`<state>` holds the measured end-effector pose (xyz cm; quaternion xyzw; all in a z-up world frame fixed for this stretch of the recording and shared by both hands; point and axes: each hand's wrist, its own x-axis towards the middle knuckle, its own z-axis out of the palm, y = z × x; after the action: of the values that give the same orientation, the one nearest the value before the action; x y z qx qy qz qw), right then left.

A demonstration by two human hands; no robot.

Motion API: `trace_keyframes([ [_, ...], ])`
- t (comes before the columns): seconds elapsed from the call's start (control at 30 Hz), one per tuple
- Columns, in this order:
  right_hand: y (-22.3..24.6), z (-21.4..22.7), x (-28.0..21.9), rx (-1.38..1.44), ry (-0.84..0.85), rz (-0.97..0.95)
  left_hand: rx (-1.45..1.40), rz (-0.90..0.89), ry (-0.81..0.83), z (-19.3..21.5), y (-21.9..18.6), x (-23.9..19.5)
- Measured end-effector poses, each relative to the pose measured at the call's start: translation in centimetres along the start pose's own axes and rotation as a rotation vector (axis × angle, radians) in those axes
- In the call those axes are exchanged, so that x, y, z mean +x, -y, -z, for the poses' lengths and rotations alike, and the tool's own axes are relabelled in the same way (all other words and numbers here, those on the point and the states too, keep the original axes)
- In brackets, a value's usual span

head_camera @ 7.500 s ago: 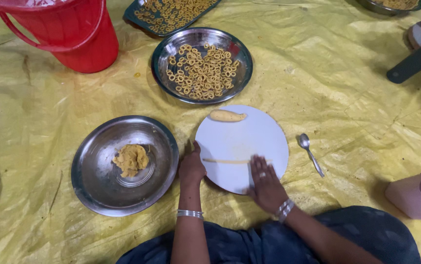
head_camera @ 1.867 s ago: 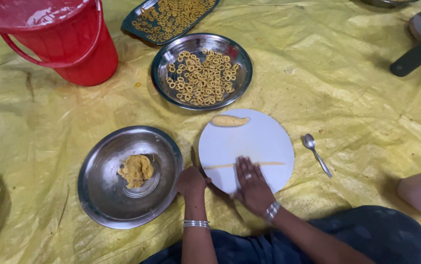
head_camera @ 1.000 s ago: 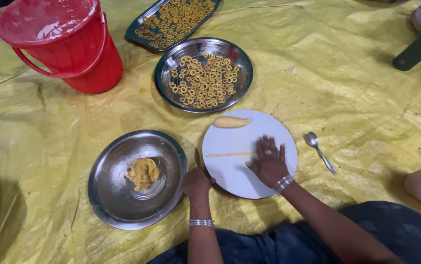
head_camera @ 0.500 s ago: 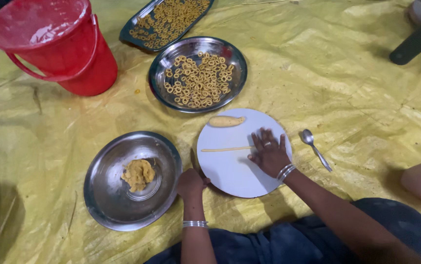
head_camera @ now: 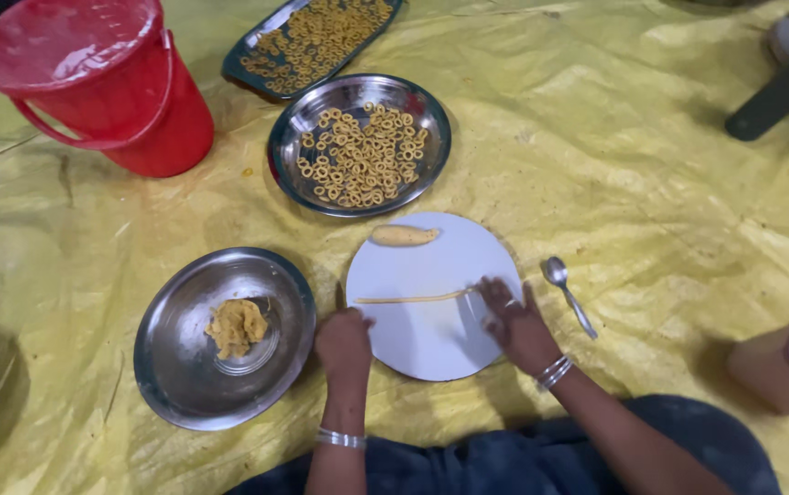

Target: The person rolls small portions of dough into thin strips on a white board, then joins the ends to form ring shapes. The finished rings are placed into a metal tray. The person repeats this process with multiple pieces of dough.

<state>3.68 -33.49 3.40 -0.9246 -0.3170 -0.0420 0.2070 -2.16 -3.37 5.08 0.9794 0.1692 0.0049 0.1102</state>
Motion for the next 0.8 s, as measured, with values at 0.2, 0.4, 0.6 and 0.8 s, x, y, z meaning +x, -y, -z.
trace_keyframes([
  [0.2, -5.8, 3.4, 3.6, 0.491, -0.125, -0.886, -0.264, -0.621, -0.203, -1.4, -8.7, -2.8],
  [0.4, -11.3, 1.5, 4.1, 1.372, -0.383, -0.677, -0.053, -0.624, 0.070, -6.3, -14.7, 0.9],
  [0.6, -12.3, 0.4, 4.0, 1.434, -0.318, -0.686, -0.104, -0.566, -0.089, -7.9, -16.0, 6.6],
  [0.8, -9.2, 1.6, 4.5, 1.400, -0.249, -0.667, -0.102, -0.569, 0.099, -6.8, -15.5, -1.3],
])
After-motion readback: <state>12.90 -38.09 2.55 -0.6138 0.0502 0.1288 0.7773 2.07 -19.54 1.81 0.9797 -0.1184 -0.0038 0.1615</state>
